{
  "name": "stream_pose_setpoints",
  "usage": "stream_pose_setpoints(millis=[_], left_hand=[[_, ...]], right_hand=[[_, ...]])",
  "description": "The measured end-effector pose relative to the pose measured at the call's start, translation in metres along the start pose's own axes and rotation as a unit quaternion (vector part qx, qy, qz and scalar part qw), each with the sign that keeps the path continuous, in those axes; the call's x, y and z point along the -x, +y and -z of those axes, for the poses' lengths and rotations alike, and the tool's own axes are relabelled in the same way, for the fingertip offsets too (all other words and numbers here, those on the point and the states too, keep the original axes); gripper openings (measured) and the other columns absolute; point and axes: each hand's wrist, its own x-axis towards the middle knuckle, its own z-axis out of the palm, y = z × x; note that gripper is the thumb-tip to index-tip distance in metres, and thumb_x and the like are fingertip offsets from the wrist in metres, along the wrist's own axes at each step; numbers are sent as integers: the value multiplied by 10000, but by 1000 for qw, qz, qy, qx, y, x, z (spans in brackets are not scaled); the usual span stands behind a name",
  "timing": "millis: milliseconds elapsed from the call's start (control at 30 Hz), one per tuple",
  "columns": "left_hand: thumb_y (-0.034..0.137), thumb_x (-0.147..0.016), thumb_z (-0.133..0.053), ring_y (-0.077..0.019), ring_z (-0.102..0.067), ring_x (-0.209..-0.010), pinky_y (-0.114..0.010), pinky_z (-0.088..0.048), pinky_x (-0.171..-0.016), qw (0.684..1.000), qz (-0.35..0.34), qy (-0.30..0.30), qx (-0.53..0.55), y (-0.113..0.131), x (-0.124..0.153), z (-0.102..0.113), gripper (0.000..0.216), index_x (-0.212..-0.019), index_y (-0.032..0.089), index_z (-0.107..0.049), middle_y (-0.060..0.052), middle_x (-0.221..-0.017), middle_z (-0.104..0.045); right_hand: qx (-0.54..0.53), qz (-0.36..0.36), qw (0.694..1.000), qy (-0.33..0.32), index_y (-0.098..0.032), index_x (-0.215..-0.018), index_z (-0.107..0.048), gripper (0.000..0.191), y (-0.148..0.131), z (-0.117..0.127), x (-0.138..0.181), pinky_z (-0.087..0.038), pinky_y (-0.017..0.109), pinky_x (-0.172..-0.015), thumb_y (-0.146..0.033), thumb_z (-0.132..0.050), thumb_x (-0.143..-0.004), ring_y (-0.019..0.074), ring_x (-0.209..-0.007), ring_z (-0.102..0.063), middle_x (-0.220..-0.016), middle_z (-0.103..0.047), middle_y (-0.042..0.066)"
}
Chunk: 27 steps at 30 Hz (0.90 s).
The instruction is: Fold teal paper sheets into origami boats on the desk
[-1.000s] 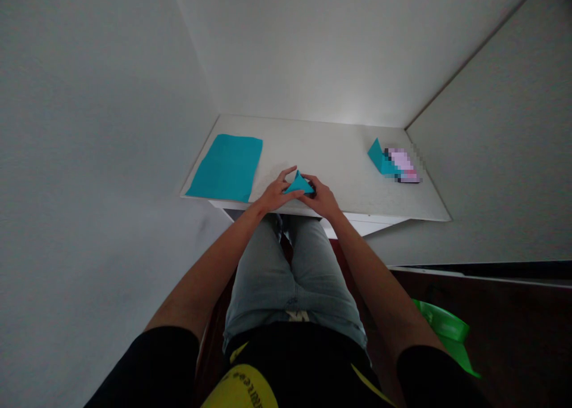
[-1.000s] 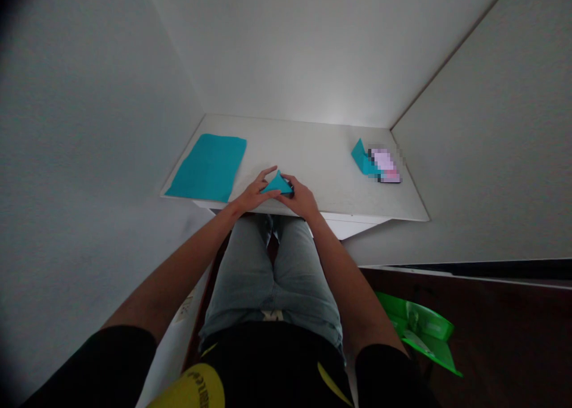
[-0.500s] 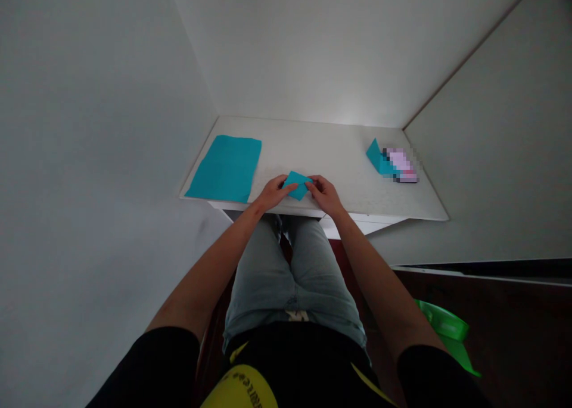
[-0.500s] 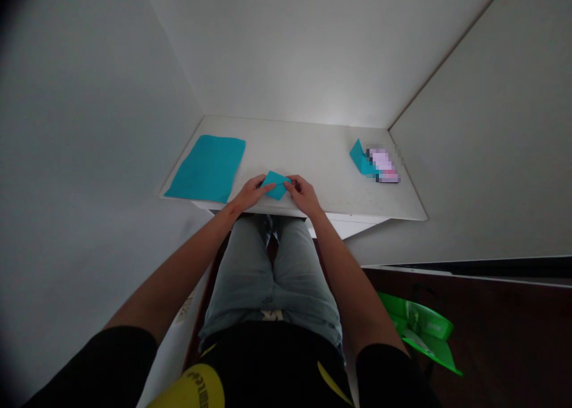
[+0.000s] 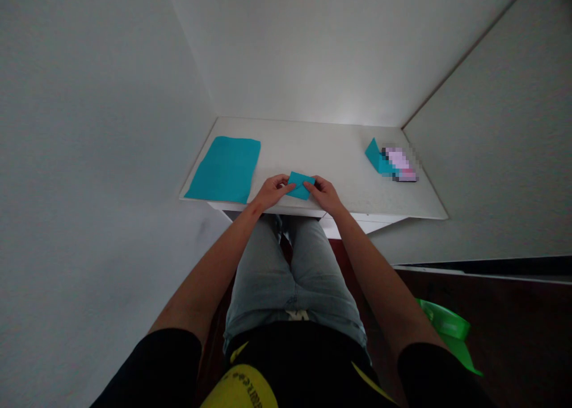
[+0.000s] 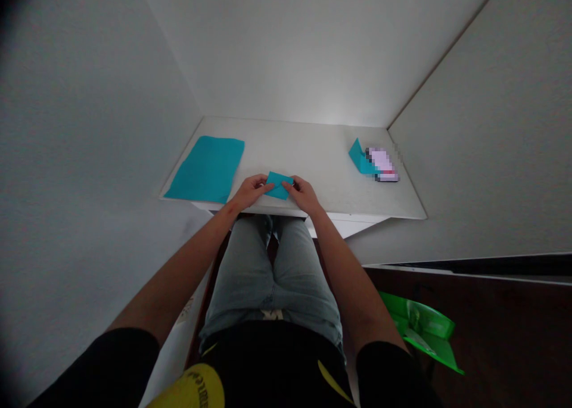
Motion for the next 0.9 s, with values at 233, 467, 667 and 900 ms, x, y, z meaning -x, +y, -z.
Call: stream_pose_setpoints(millis=[233,467,667,900], left_hand=[[563,-824,-769,-115,-481,-592,-253,-372,-573,995,4,-27,-91,3,5,0,384,-836,184,-708,37,-660,-598],[606,-898,-669,-157,-602,-728,-277,-463,-665,994,-14,-37,-97,7,3,-3,431,-880,183,-751,-29,-823,-735],[636,-880,-706,-150,-604,-737,-278,-493,-687,999,-10,28,-30,2,1,-5,442,-859,195,-689,-16,-837,-704],[606,-1012,-605,-118,-508,-534,-267,-450,-571,984,25,164,70,-7,-6,1,384,-923,250,-494,66,-635,-508]], right_hand=[[-36,-1,999,-3,-233,-892,-694,553,-1,1,2,-473,305,-651,-776,-740,-803,161,-693,-544,-761,-642,-8],[17,3,999,-41,-229,-888,-736,521,-4,0,5,-465,312,-654,-748,-685,-866,180,-717,-573,-774,-685,14],[-18,-1,999,34,-237,-840,-701,539,-3,2,1,-480,324,-665,-775,-687,-860,185,-723,-573,-754,-665,8],[-76,-1,979,188,-253,-935,-654,546,4,9,-1,-435,308,-572,-797,-641,-889,155,-587,-508,-682,-548,-32]])
